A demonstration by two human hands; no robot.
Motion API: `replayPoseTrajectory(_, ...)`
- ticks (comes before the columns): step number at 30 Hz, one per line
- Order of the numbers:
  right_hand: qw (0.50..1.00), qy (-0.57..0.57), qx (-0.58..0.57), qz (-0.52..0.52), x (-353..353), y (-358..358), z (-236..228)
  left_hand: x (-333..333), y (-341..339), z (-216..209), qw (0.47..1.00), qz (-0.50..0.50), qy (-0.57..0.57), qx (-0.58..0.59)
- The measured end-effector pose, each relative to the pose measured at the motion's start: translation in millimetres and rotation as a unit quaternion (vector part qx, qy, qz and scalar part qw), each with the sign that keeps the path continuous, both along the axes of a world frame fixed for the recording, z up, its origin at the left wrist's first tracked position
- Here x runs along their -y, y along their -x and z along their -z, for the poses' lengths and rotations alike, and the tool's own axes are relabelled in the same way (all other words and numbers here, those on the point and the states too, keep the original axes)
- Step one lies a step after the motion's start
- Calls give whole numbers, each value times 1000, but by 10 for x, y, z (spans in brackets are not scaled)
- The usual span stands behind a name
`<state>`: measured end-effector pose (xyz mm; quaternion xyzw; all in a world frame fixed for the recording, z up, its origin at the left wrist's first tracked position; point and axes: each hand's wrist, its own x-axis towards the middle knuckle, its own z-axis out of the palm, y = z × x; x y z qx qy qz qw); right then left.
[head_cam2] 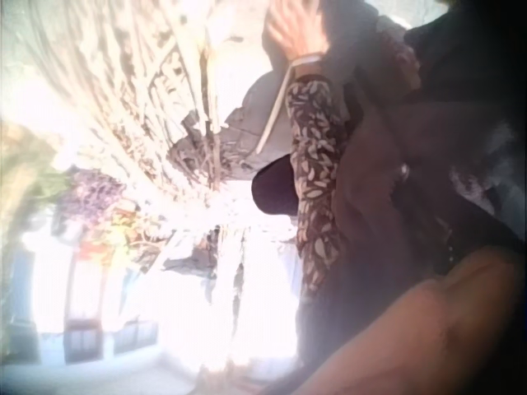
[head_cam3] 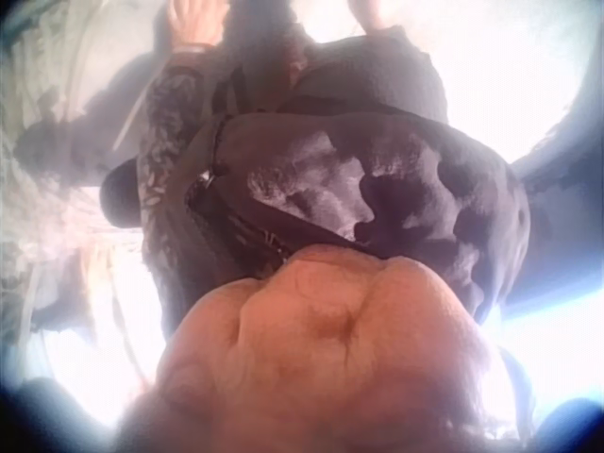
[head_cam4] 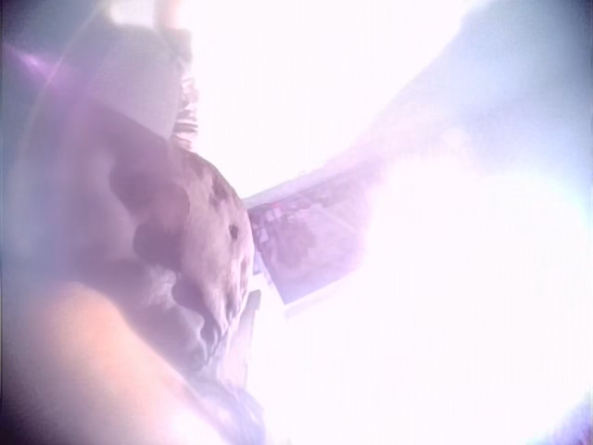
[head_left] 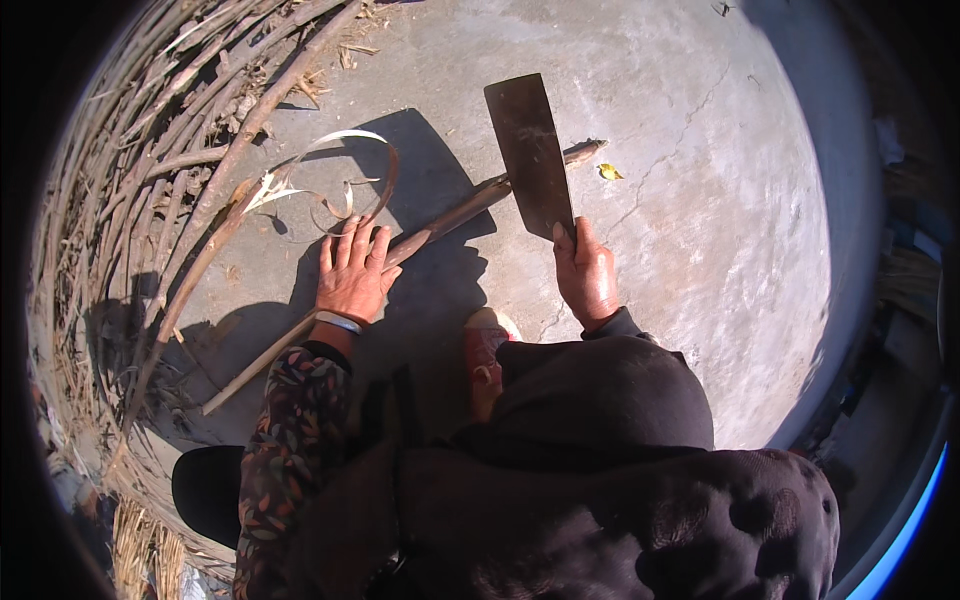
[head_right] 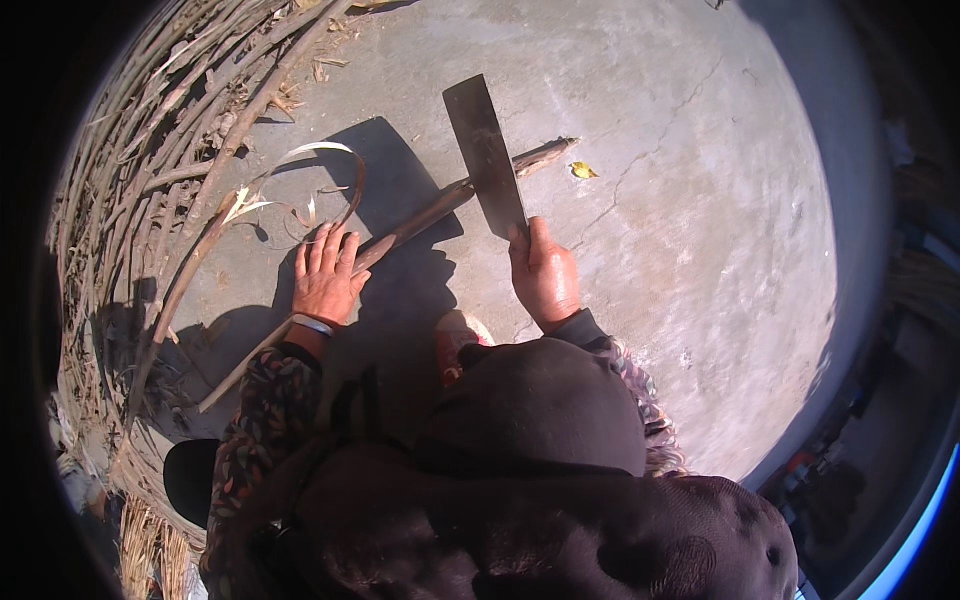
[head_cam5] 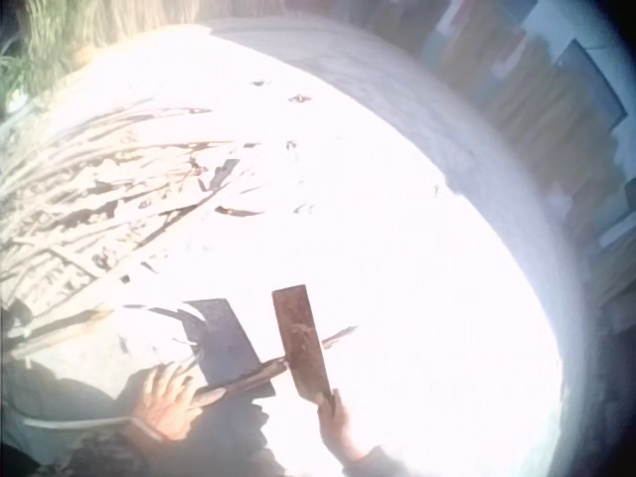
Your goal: The person uses a large knife to cut long, thin sticks into smaller pieces. They pick up a stick, position it on the ground, and strike it with the knife to break it. The cut pieces are left on the ground.
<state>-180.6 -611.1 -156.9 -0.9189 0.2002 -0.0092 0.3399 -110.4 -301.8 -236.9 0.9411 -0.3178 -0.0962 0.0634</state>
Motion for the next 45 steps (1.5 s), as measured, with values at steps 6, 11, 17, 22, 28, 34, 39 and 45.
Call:
replayPoseTrajectory(6,992,-113,-16,53,87,-357,-489,-8,-9,75,998,-6,-49,-28)
replayPoseTrajectory(11,908,-287,299,65,252,-515,-967,-44,-45,82,998,41,40,28)
replayPoseTrajectory(17,984,42,-151,-82,67,-242,-216,-6,-26,69,999,44,4,25)
replayPoseTrajectory(22,991,35,-48,-117,191,-171,10,12,-71,39,999,42,-18,19)
replayPoseTrajectory(28,991,37,-64,-109,186,-132,3,0,-59,-10,999,42,-19,-1)
replayPoseTrajectory(34,994,-104,24,26,-26,-43,137,-17,-91,8,999,47,-9,-1)
replayPoseTrajectory(39,958,-212,183,62,117,-363,-533,-30,-130,26,998,56,-8,-23)
replayPoseTrajectory(45,961,-179,205,45,27,-407,-624,-17,-143,-29,998,55,20,-19)
